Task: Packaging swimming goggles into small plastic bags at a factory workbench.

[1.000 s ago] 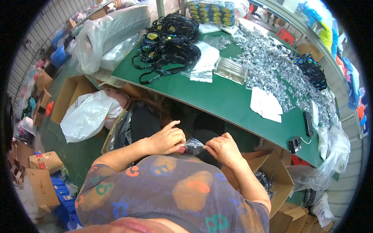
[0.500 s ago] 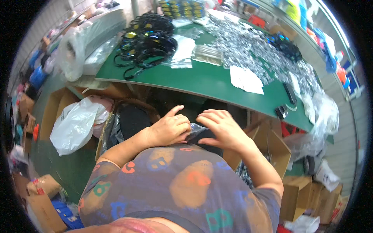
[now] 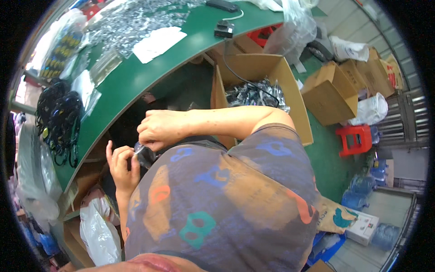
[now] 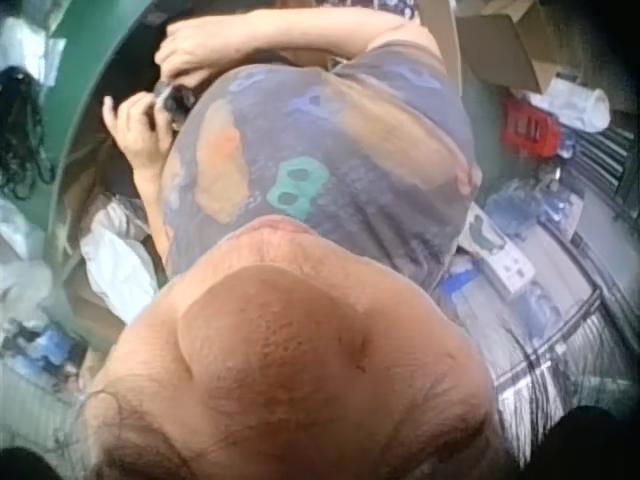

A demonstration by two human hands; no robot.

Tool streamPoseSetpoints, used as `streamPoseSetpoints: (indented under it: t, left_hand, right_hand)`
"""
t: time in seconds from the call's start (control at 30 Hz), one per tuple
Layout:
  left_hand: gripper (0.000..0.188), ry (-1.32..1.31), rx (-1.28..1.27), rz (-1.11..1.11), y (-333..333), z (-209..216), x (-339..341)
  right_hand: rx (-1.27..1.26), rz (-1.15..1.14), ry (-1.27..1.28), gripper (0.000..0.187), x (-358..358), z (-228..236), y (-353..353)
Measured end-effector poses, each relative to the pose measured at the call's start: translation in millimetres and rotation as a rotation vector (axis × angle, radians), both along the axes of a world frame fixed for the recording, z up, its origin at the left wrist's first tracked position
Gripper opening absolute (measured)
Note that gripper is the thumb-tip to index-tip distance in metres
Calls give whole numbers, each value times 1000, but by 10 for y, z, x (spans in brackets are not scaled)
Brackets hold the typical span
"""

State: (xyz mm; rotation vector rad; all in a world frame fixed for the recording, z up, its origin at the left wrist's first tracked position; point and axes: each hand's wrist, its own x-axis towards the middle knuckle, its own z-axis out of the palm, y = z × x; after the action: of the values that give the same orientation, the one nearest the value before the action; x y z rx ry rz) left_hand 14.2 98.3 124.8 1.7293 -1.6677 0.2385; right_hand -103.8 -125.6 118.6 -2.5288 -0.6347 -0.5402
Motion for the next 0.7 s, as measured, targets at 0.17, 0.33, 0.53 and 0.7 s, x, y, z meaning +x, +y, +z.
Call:
streamPoseSetpoints:
  t: [0.17,0.33,0.53,0.7]
  left_hand:
    - [15,-29,40,-6,-189,125,41]
    - [9,55,68,-36,-396,215,88]
    - [16,45,69,-97,-551,107,5]
    - [14,39,80,-61,-472,-20,-45]
  right_hand:
    - [39,-65,-39,10,-83,-79,-211]
    - [-4,-147,68,10,-279,15,-561]
    - [69,-165,-72,26,-212,71,-317]
    - [26,-71,-42,15,-167,-21,-243]
